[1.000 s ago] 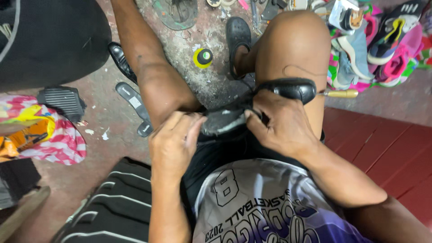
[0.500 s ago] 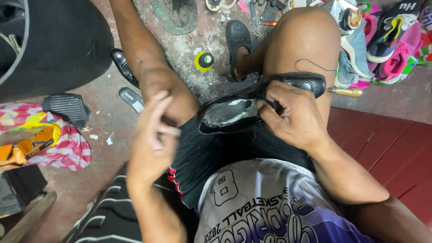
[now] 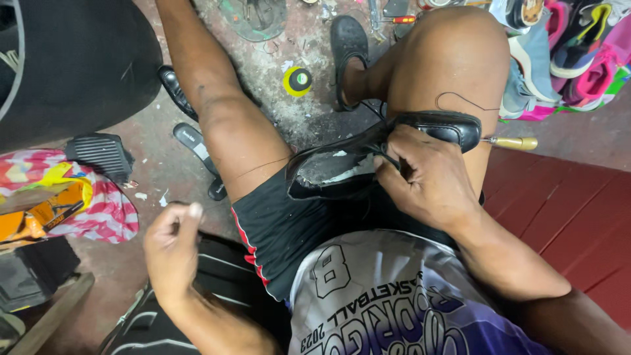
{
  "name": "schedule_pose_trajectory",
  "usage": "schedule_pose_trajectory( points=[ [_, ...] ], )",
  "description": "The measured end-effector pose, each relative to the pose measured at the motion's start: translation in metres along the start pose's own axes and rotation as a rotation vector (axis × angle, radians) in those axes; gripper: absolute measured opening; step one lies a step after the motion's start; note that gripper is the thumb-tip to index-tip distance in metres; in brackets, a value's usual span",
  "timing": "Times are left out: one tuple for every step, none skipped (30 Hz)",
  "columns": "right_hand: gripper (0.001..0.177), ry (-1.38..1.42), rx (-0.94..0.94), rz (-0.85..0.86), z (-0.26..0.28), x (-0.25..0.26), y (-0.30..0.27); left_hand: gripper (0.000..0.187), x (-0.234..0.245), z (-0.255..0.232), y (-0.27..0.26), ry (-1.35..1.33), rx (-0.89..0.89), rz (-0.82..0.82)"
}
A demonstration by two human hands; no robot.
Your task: The person is repairing a black shoe by hand. They use a needle and thread to stitch the sole to the upper part of the shoe, pulling the thread tight and making multiple passes through the material.
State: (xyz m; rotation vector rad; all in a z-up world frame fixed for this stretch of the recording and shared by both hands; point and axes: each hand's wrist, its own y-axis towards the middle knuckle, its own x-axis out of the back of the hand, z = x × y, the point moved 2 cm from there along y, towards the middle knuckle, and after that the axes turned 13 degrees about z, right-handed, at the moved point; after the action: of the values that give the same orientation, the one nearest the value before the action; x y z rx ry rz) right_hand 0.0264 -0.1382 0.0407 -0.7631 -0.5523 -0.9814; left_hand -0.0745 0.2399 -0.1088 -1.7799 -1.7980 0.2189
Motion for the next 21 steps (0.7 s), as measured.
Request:
schedule_pose_trajectory(
  points=[
    [0.025, -0.003, 0.008, -0.001, 0.000, 0.000, 0.000, 0.028, -0.002, -0.010, 0.001, 0.335, 0.014, -0.071],
    [0.026, -0.016, 0.027, 0.001, 0.000, 0.000, 0.000, 0.037, -0.009, -0.022, 0.002, 0.666, 0.021, -0.137],
    [0.026, -0.030, 0.047, 0.004, 0.001, 0.000, 0.001, 0.032, -0.017, -0.038, 0.001, 0.692, -0.127, -0.242],
    [0.026, -0.041, 0.068, 0.013, 0.002, -0.001, 0.002, 0.027, -0.024, -0.056, -0.006, 0.712, -0.271, -0.346],
    [0.025, -0.027, 0.058, 0.032, 0.003, -0.002, 0.002, 0.023, -0.032, -0.075, -0.012, 0.727, -0.419, -0.446],
    [0.025, -0.018, 0.053, 0.051, 0.003, -0.001, 0.004, 0.015, -0.042, -0.089, -0.015, 0.620, -0.340, -0.414],
    [0.024, -0.009, 0.047, 0.071, 0.003, -0.001, 0.006, 0.008, -0.054, -0.103, -0.021, 0.511, -0.262, -0.378],
    [0.024, -0.012, 0.062, 0.075, 0.004, -0.001, 0.005, 0.004, -0.064, -0.117, -0.031, 0.410, -0.178, -0.339],
    [0.023, -0.014, 0.077, 0.080, 0.005, -0.002, 0.004, 0.007, -0.081, -0.135, -0.039, 0.451, -0.365, -0.241],
    [0.023, -0.017, 0.106, 0.083, 0.005, -0.002, 0.006, 0.010, -0.098, -0.150, -0.044, 0.491, -0.552, -0.155],
    [0.022, -0.019, 0.112, 0.086, 0.004, 0.000, 0.008, 0.013, -0.116, -0.162, -0.043, 0.537, -0.625, -0.059],
    [0.021, -0.014, 0.113, 0.085, 0.004, 0.000, 0.008, 0.018, -0.129, -0.170, -0.042, 0.588, -0.698, 0.047],
    [0.020, -0.009, 0.114, 0.084, 0.004, 0.000, 0.009, 0.016, -0.139, -0.175, -0.038, 0.609, -0.669, 0.013],
    [0.016, 0.020, 0.141, 0.088, 0.004, 0.000, 0.008, 0.016, -0.147, -0.178, -0.032, 0.631, -0.657, -0.006],
    [0.013, 0.049, 0.169, 0.093, 0.003, 0.000, 0.008, 0.017, -0.152, -0.180, -0.026, 0.652, -0.645, -0.026],
    [0.010, 0.076, 0.189, 0.093, 0.003, 0.000, 0.008, 0.014, -0.153, -0.179, -0.023, 0.648, -0.605, -0.005],
    [0.012, 0.053, 0.188, 0.085, 0.001, 0.000, 0.009, 0.012, -0.153, -0.176, -0.021, 0.645, -0.564, 0.016],
    [0.014, 0.033, 0.181, 0.088, 0.000, 0.000, 0.007, 0.011, -0.153, -0.173, -0.021, 0.640, -0.512, 0.042],
    [0.016, 0.013, 0.175, 0.092, 0.000, -0.001, 0.006, 0.010, -0.151, -0.170, -0.021, 0.536, -0.498, 0.071],
    [0.017, 0.027, 0.145, 0.115, -0.001, -0.001, 0.003, 0.010, -0.148, -0.167, -0.025, 0.436, -0.471, 0.096],
    [0.017, 0.041, 0.116, 0.138, -0.002, -0.002, 0.001, 0.010, -0.144, -0.164, -0.029, 0.336, -0.443, 0.119]
  ],
)
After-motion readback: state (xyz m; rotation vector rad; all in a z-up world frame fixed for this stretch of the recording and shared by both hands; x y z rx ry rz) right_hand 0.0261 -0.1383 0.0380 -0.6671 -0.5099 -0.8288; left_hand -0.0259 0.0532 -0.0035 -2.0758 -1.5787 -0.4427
